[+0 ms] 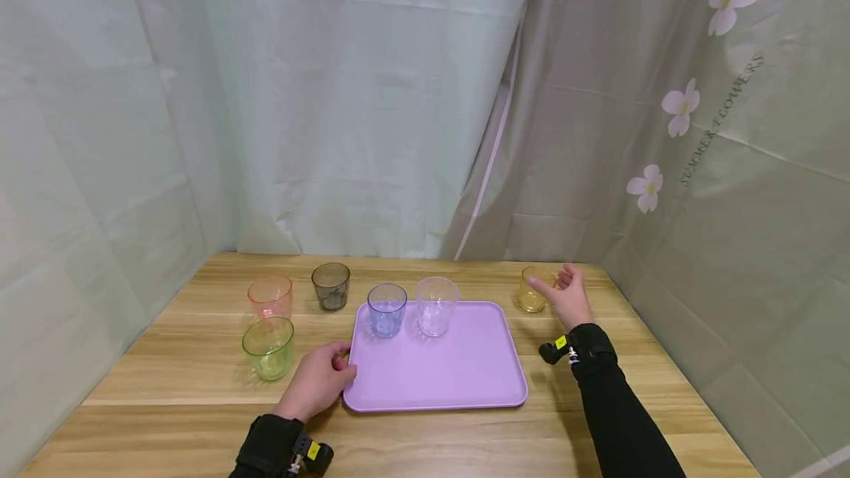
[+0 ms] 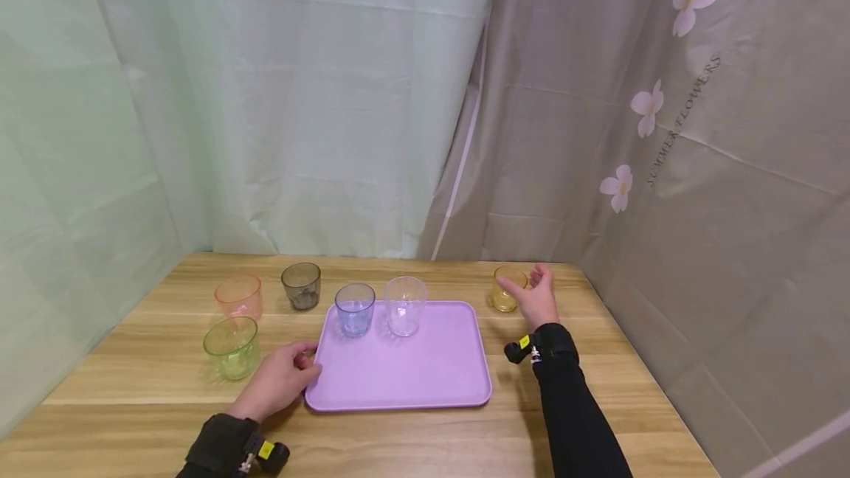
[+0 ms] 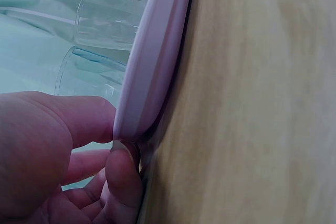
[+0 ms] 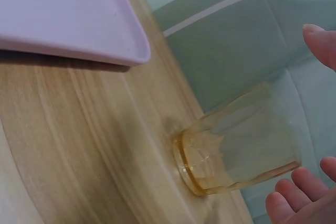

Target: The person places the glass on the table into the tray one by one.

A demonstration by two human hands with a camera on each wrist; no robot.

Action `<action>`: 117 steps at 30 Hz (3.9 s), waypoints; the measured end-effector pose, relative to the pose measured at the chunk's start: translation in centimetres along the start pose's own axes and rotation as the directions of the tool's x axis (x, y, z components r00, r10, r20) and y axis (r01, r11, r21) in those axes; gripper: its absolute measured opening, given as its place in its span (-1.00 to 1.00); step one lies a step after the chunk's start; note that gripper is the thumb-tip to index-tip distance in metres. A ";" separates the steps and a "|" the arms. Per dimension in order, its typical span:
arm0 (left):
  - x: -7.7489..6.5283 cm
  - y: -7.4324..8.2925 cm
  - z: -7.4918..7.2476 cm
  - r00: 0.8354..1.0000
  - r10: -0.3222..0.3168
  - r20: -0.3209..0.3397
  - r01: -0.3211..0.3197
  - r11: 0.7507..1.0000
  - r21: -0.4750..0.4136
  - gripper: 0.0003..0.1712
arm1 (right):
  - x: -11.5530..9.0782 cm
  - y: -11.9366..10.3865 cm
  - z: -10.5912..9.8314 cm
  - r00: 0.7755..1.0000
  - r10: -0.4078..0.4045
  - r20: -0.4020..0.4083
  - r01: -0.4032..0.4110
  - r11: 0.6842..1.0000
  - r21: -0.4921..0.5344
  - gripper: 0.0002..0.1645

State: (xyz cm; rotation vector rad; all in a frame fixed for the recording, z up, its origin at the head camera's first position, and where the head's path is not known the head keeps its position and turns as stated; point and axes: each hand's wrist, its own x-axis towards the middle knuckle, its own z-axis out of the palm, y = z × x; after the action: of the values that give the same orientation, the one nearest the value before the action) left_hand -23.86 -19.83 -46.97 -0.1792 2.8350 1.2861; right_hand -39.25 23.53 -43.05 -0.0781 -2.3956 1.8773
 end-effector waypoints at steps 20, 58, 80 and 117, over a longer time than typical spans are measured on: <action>0.2 -0.1 0.1 1.000 0.015 -0.008 -0.015 1.000 0.003 -0.41 | 0.9 1.4 0.9 0.998 0.048 0.031 -0.045 0.995 -0.084 0.35; -0.1 0.1 0.0 0.999 0.038 -0.017 -0.038 0.999 0.009 -0.43 | 1.9 2.9 1.5 0.997 0.043 0.066 -0.033 0.987 -0.156 0.07; 0.0 -0.1 0.0 0.999 0.038 -0.019 -0.038 0.999 -0.003 -0.43 | 1.3 2.1 1.3 0.996 0.052 0.073 -0.040 0.986 -0.163 0.07; 0.3 -0.3 0.1 1.000 0.016 0.003 -0.016 1.000 -0.002 -0.40 | 0.5 -0.5 0.7 0.997 -0.012 0.070 0.019 0.995 -0.096 0.11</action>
State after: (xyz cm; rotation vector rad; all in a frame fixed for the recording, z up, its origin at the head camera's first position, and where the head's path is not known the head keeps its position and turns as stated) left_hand -24.08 -19.96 -47.27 -0.1552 2.8387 1.2913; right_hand -39.84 22.82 -42.66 -0.0016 -2.5239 1.7858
